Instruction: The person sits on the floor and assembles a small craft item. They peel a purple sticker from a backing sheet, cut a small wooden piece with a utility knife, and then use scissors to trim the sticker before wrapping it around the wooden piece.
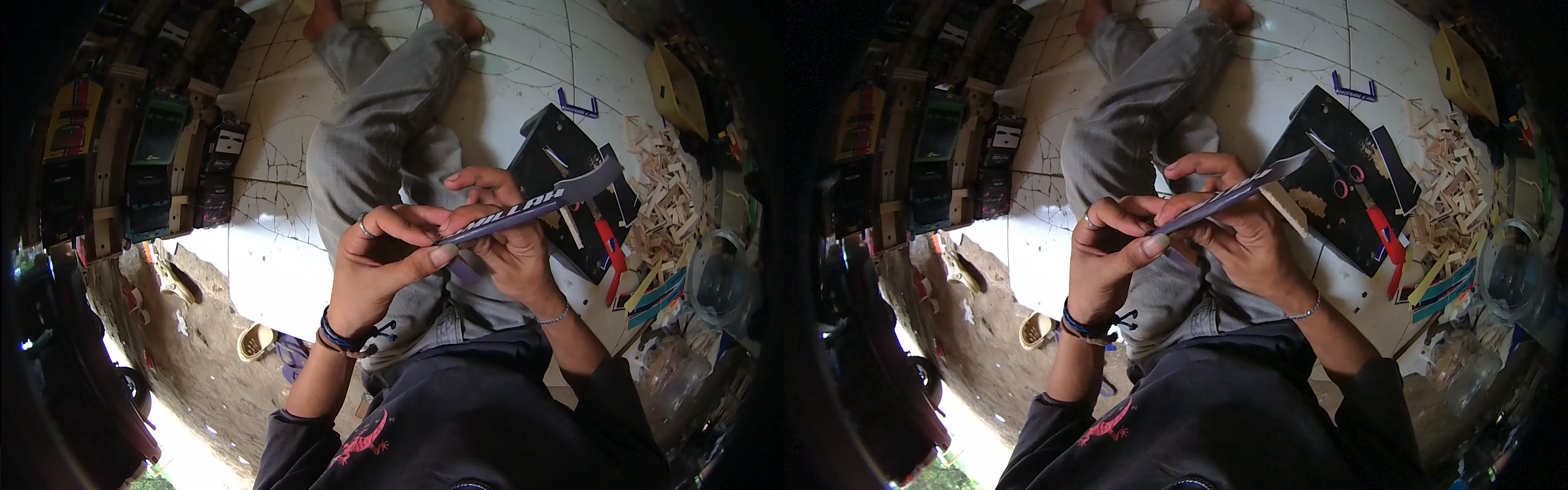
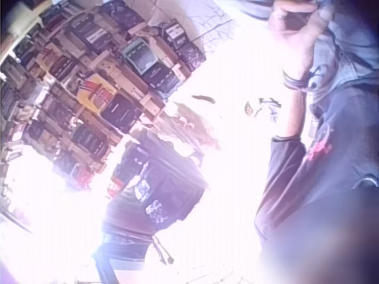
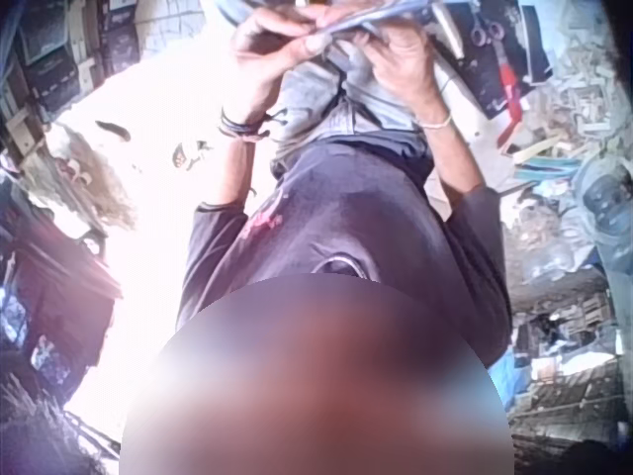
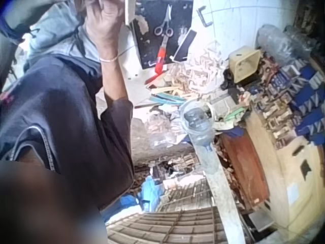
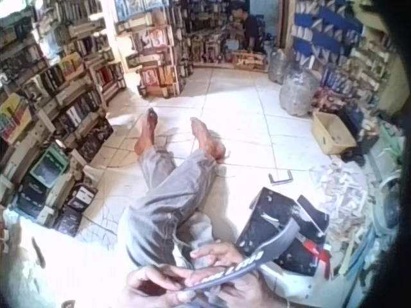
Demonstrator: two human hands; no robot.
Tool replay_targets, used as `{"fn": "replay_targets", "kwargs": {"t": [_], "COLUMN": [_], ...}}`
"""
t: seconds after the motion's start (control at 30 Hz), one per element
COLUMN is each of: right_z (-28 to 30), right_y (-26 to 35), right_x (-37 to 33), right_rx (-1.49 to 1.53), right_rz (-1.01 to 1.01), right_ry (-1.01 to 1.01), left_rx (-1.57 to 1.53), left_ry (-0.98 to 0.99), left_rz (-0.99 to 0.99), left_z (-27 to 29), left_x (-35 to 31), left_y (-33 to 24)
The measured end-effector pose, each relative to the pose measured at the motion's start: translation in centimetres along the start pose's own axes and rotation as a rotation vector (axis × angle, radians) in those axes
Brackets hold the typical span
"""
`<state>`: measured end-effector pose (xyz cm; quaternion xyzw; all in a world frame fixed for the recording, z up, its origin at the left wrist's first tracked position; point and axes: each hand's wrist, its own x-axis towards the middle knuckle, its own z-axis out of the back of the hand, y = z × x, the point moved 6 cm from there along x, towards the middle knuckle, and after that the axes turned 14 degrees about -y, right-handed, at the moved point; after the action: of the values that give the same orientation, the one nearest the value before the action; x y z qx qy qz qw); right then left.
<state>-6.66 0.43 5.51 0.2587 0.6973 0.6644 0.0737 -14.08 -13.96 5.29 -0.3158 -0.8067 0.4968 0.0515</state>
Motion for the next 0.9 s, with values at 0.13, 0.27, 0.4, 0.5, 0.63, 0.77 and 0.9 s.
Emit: {"fn": "replay_targets", "kwargs": {"t": [0.13, 0.27, 0.4, 0.5, 0.63, 0.77, 0.9], "right_z": [-0.1, -0.2, 0.0, 0.9, 0.9, 1.1, 1.1], "right_y": [0.0, -0.1, -0.2, -0.8, -1.4, -1.9, -1.9], "right_x": [0.1, 0.2, 0.4, 0.1, 0.1, -0.5, -0.9], "right_rx": [-0.027, 0.085, 0.214, 0.242, 0.24, 0.295, 0.329], "right_rz": [0.032, -0.021, -0.017, -0.119, -0.055, -0.112, -0.085], "right_ry": [0.015, -0.026, -0.086, -0.191, -0.209, -0.215, -0.213], "left_rx": [0.143, 0.121, 0.004, -0.195, -0.107, -0.236, -0.233], "left_ry": [0.083, -0.032, -0.001, -0.121, -0.061, -0.171, -0.167], "left_rz": [-0.284, -0.116, -0.136, 0.097, 0.174, 0.154, 0.129], "left_z": [-0.8, -0.6, -1.2, -1.1, -2.5, -2.7, -3.1], "left_x": [-0.1, 0.0, 0.3, -0.4, -0.9, -0.8, -0.6], "left_y": [-1.0, -0.3, -0.4, 1.1, 2.7, 2.8, 2.8]}}
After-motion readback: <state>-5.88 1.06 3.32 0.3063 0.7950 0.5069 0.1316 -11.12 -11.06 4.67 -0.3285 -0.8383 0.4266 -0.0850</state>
